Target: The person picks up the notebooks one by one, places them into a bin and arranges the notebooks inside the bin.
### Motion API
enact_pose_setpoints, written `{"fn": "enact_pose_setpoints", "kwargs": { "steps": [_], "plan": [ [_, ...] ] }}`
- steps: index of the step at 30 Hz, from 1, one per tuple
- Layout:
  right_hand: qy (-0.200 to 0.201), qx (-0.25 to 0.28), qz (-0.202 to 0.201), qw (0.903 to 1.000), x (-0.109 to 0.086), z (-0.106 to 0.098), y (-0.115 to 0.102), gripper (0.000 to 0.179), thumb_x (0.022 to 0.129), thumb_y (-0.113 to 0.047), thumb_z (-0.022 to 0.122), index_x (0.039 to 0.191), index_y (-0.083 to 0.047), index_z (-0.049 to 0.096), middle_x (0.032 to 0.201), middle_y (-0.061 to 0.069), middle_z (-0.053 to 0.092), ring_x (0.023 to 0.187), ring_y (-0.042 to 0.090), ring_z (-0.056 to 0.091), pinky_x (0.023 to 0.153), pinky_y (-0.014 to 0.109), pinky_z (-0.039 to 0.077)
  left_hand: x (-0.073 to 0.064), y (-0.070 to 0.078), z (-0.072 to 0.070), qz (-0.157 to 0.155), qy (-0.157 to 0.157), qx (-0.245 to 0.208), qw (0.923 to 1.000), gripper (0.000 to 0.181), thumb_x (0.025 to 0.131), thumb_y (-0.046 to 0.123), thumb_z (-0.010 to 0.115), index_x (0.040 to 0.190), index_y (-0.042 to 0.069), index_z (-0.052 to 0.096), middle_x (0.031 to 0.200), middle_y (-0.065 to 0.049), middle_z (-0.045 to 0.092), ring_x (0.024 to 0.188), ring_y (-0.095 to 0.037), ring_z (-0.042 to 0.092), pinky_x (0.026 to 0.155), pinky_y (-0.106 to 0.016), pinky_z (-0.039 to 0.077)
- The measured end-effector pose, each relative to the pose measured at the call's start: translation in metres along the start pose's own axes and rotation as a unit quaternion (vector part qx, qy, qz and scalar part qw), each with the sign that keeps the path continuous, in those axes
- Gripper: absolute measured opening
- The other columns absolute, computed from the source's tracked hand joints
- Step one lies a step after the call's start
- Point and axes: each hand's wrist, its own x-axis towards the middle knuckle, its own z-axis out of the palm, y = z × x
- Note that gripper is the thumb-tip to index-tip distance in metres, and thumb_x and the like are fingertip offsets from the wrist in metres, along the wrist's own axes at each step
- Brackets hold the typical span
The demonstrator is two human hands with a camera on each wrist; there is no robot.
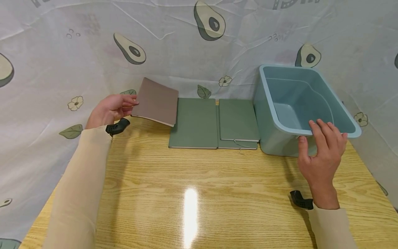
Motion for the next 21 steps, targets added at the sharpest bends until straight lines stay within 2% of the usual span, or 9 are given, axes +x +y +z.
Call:
{"fn": "enact_pose_setpoints", "kwargs": {
  "steps": [3,8,16,21],
  "plan": [
    [0.001,0.000,0.000,1.0000,0.000,0.000,0.000,0.049,0.104,-0.045,0.064,0.127,-0.003,0.075,0.132,0.026,0.070,0.132,0.049,0.056,0.124,0.071,0.021,-0.004,0.004,0.006,0.002,-0.003,-0.045,0.9990,0.015,0.103,0.008,0.067,0.106,0.021,0.072,0.084,0.008,0.077,0.069,-0.005,0.069,0.067,-0.019,0.057],
    [0.002,0.003,0.002,1.0000,0.000,0.000,0.000,0.050,0.104,-0.046,0.064,0.127,-0.003,0.075,0.131,0.026,0.070,0.133,0.048,0.056,0.125,0.070,0.021,-0.014,0.014,0.016,0.009,-0.022,-0.098,0.9949,0.021,0.104,0.003,0.064,0.119,0.017,0.064,0.083,0.001,0.079,0.070,-0.009,0.076,0.065,-0.021,0.061],
    [0.001,0.001,0.000,1.0000,0.000,-0.001,0.000,0.050,0.104,-0.046,0.063,0.127,-0.003,0.075,0.132,0.026,0.070,0.132,0.049,0.056,0.125,0.070,0.022,-0.031,0.032,0.034,0.029,-0.044,-0.129,0.9902,0.031,0.104,0.001,0.062,0.131,0.017,0.061,0.089,0.000,0.079,0.073,-0.011,0.077,0.065,-0.022,0.061],
    [0.000,0.003,-0.001,1.0000,0.001,-0.001,0.000,0.049,0.104,-0.045,0.064,0.127,-0.003,0.075,0.132,0.026,0.070,0.132,0.049,0.056,0.124,0.071,0.021,-0.039,0.043,0.046,0.033,-0.045,-0.147,0.9875,0.030,0.103,0.000,0.063,0.129,0.017,0.063,0.088,0.000,0.078,0.072,-0.010,0.074,0.063,-0.021,0.058]
  ]
}}
